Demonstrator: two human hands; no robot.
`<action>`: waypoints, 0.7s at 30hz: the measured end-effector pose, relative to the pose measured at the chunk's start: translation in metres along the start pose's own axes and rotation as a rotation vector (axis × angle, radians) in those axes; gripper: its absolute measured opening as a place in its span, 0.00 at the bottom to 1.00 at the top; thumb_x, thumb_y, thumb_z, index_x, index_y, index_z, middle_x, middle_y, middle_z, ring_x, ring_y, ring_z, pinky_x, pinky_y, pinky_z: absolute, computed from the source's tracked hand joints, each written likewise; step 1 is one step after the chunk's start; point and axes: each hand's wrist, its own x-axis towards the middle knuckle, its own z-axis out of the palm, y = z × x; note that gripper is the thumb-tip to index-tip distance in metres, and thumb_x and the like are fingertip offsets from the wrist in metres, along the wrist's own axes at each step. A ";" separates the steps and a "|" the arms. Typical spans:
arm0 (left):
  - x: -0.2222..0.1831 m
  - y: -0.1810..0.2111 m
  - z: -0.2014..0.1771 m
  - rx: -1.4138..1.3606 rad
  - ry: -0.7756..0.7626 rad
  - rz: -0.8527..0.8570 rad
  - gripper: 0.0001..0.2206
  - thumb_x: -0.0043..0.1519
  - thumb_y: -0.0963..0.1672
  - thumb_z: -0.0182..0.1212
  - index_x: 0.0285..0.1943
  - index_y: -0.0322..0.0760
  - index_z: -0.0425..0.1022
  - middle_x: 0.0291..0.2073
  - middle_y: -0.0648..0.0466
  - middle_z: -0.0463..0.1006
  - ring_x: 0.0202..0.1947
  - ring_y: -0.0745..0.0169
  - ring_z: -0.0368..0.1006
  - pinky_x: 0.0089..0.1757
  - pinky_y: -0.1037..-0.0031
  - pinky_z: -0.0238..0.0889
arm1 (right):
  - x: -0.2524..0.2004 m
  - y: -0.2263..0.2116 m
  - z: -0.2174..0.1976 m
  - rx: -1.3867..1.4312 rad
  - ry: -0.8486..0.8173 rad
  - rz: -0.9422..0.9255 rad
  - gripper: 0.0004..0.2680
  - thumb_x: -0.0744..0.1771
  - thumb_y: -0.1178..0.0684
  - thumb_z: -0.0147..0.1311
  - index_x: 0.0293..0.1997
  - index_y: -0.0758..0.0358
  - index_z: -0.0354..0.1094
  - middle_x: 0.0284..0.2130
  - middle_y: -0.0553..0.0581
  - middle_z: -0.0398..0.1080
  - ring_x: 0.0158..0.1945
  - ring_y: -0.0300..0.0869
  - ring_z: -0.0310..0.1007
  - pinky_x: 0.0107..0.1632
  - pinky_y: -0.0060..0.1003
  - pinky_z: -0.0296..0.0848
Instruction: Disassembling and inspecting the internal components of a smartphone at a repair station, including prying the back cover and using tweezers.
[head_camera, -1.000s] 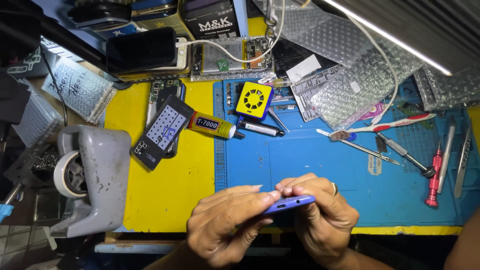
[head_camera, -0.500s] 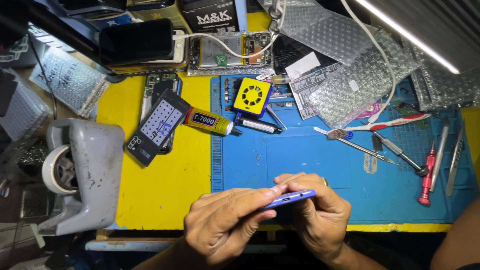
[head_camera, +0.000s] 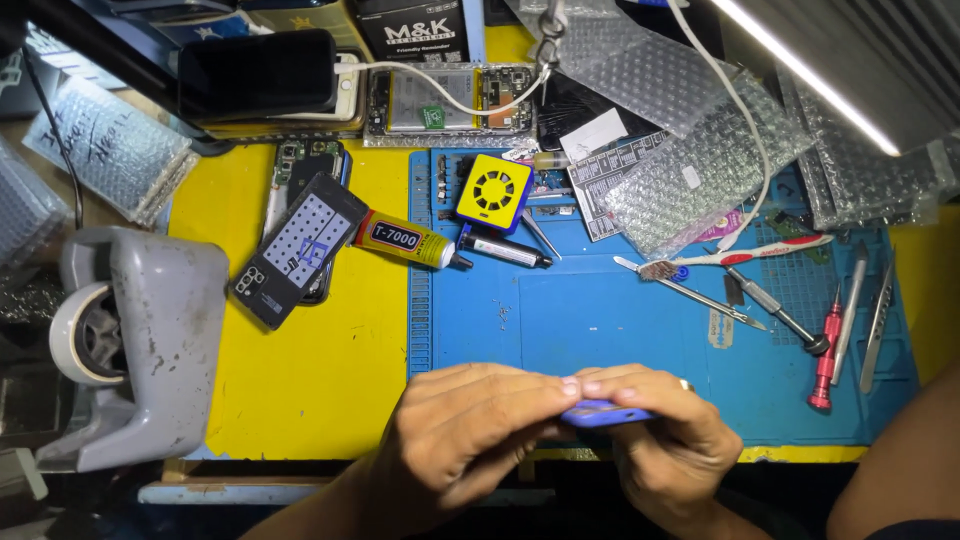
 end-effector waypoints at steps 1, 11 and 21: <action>-0.003 -0.004 0.003 0.000 0.011 -0.002 0.09 0.69 0.37 0.58 0.56 0.25 0.73 0.49 0.40 0.83 0.47 0.46 0.87 0.50 0.65 0.81 | -0.003 0.004 -0.002 -0.002 -0.011 0.001 0.05 0.67 0.59 0.58 0.46 0.64 0.70 0.39 0.64 0.78 0.43 0.53 0.84 0.53 0.46 0.88; -0.012 -0.024 0.022 -0.082 0.072 -0.048 0.08 0.66 0.35 0.63 0.53 0.28 0.75 0.46 0.44 0.83 0.41 0.50 0.85 0.44 0.68 0.77 | -0.017 0.019 -0.021 0.157 0.163 0.063 0.06 0.69 0.59 0.58 0.50 0.60 0.69 0.38 0.60 0.76 0.42 0.53 0.80 0.50 0.50 0.86; -0.014 -0.027 0.021 -0.090 0.082 -0.042 0.07 0.66 0.36 0.63 0.51 0.28 0.74 0.45 0.43 0.83 0.41 0.50 0.84 0.45 0.68 0.77 | -0.008 0.012 -0.026 0.077 0.052 0.029 0.07 0.69 0.56 0.59 0.50 0.61 0.68 0.38 0.61 0.76 0.43 0.54 0.82 0.50 0.51 0.87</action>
